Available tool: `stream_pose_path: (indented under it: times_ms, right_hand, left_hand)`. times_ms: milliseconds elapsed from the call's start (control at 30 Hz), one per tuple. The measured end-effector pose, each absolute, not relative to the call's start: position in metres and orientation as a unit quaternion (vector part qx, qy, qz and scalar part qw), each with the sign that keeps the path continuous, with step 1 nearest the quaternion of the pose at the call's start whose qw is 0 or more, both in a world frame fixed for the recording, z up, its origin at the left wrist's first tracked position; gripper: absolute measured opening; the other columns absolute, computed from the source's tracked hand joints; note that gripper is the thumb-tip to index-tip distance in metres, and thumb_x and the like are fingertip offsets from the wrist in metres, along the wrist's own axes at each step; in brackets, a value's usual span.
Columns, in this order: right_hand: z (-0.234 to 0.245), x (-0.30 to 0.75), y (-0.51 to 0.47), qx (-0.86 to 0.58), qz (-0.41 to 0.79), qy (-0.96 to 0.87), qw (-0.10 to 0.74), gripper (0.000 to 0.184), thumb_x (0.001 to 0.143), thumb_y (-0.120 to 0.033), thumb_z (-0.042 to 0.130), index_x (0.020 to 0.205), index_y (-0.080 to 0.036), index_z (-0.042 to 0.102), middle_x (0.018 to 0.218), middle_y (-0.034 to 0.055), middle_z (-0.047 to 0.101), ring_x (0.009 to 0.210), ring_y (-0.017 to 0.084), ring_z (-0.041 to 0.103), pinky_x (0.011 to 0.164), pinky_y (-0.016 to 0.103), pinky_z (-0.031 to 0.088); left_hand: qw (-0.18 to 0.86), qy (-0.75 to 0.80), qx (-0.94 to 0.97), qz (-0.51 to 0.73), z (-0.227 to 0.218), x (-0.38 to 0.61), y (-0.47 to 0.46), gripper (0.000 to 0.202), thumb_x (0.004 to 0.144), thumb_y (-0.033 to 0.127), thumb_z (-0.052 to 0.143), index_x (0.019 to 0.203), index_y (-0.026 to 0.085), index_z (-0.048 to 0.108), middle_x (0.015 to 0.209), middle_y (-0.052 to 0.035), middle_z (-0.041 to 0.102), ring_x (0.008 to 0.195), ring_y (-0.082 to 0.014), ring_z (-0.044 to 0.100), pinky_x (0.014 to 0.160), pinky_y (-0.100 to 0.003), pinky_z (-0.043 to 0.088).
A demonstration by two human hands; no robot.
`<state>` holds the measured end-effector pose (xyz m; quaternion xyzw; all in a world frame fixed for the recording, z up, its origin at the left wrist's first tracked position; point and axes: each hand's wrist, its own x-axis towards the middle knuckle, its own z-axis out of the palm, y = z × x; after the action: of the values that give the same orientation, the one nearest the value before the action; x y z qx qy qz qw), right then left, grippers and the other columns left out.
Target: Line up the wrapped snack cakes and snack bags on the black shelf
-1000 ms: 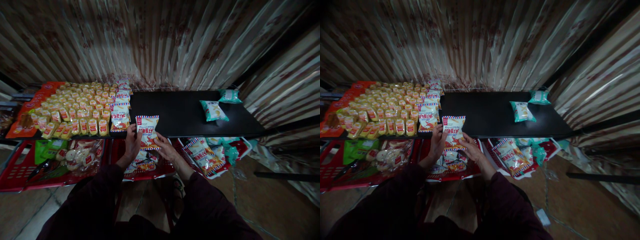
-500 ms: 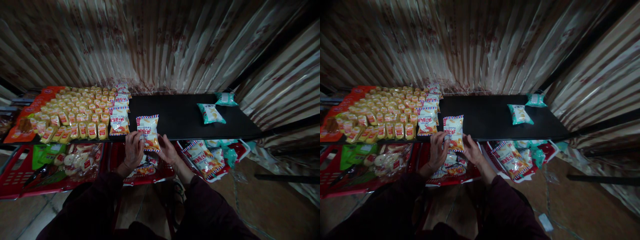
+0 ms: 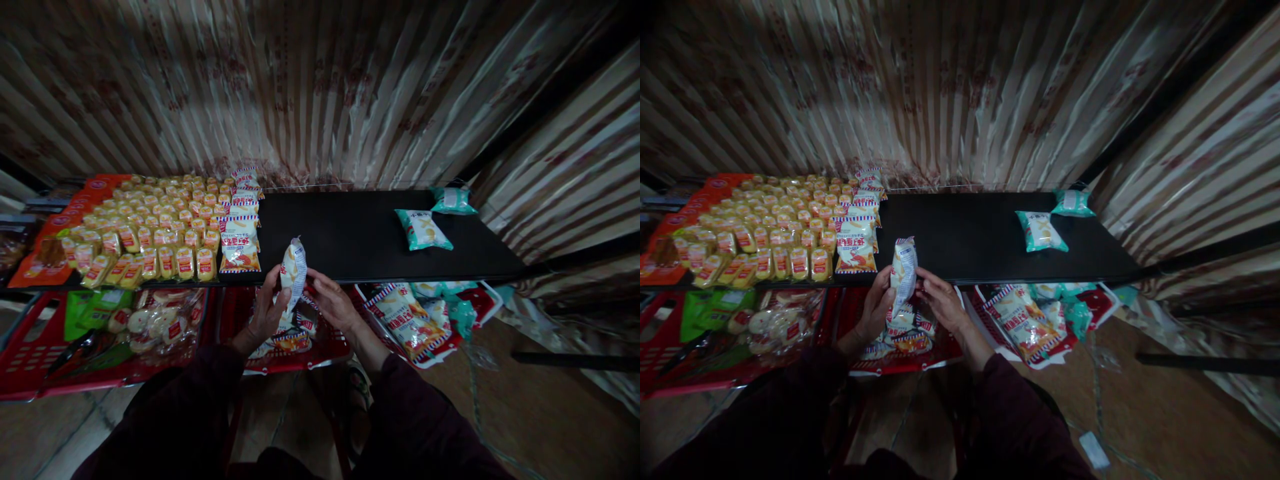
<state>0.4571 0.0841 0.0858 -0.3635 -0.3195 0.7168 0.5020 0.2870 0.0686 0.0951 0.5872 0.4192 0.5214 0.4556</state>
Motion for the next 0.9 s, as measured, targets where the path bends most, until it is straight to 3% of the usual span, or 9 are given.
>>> stream_pose_path:
  times_ms: [267, 433, 500, 567, 667, 767, 900]
  right_hand:
    - [0.088, 0.457, 0.085, -0.374, 0.701, -0.338, 0.505, 0.037, 0.067, -0.04, 0.075, 0.101, -0.026, 0.07, 0.107, 0.0035, 0.067, 0.086, 0.016, 0.059, 0.08, 0.032, 0.044]
    - [0.091, 0.459, 0.086, -0.381, 0.665, -0.37, 0.524, 0.028, 0.065, -0.037, 0.076, 0.091, -0.026, 0.073, 0.124, 0.0015, 0.057, 0.073, 0.01, 0.053, 0.067, 0.028, 0.041]
    - [0.094, 0.459, 0.087, -0.379, 0.666, -0.371, 0.525, 0.029, 0.065, -0.036, 0.076, 0.092, -0.026, 0.073, 0.113, 0.0016, 0.062, 0.065, 0.009, 0.049, 0.062, 0.027, 0.039]
    - [0.097, 0.459, 0.087, -0.377, 0.678, -0.362, 0.516, 0.034, 0.066, -0.037, 0.075, 0.098, -0.025, 0.072, 0.084, -0.0001, 0.065, 0.058, 0.008, 0.044, 0.059, 0.026, 0.037]
    - [0.1, 0.459, 0.088, -0.381, 0.69, -0.346, 0.509, 0.039, 0.066, -0.036, 0.075, 0.103, -0.023, 0.07, 0.056, -0.0051, 0.053, 0.051, 0.008, 0.039, 0.053, 0.024, 0.033]
    - [0.099, 0.459, 0.089, -0.393, 0.684, -0.344, 0.509, 0.038, 0.065, -0.034, 0.076, 0.1, -0.023, 0.07, 0.056, -0.0055, 0.053, 0.05, 0.007, 0.039, 0.05, 0.023, 0.031]
    - [0.093, 0.457, 0.089, -0.404, 0.681, -0.351, 0.5, 0.038, 0.064, -0.037, 0.077, 0.1, -0.025, 0.071, 0.067, -0.0032, 0.064, 0.057, 0.01, 0.052, 0.055, 0.024, 0.039]
  left_hand:
    - [0.528, 0.397, 0.556, 0.506, 0.095, 0.286, 0.07, 0.068, 0.08, 0.044, 0.055, 0.139, 0.017, 0.031, 0.14, -0.0135, 0.043, 0.125, -0.0259, 0.045, 0.103, -0.04, 0.038]
    - [0.561, 0.418, 0.541, 0.467, 0.102, 0.289, 0.074, 0.073, 0.072, 0.036, 0.065, 0.135, 0.015, 0.036, 0.133, -0.0133, 0.051, 0.118, -0.0263, 0.051, 0.1, -0.04, 0.041]
    - [0.588, 0.42, 0.503, 0.474, 0.106, 0.289, 0.076, 0.067, 0.072, 0.035, 0.064, 0.132, 0.015, 0.041, 0.128, -0.0118, 0.055, 0.116, -0.0267, 0.053, 0.098, -0.04, 0.043]
    - [0.615, 0.426, 0.454, 0.484, 0.109, 0.288, 0.077, 0.06, 0.073, 0.038, 0.061, 0.127, 0.017, 0.047, 0.12, -0.0104, 0.061, 0.112, -0.0275, 0.056, 0.093, -0.042, 0.047]
    - [0.625, 0.451, 0.411, 0.487, 0.111, 0.284, 0.077, 0.051, 0.073, 0.04, 0.06, 0.12, 0.02, 0.054, 0.108, -0.009, 0.066, 0.105, -0.0269, 0.06, 0.084, -0.043, 0.051]
    - [0.586, 0.483, 0.424, 0.494, 0.11, 0.278, 0.077, 0.042, 0.07, 0.037, 0.064, 0.109, 0.021, 0.059, 0.1, -0.0069, 0.067, 0.105, -0.0267, 0.06, 0.085, -0.044, 0.051]
    - [0.549, 0.511, 0.435, 0.498, 0.103, 0.271, 0.078, 0.03, 0.065, 0.029, 0.067, 0.094, 0.021, 0.064, 0.089, -0.0053, 0.069, 0.104, -0.0292, 0.06, 0.087, -0.047, 0.05]
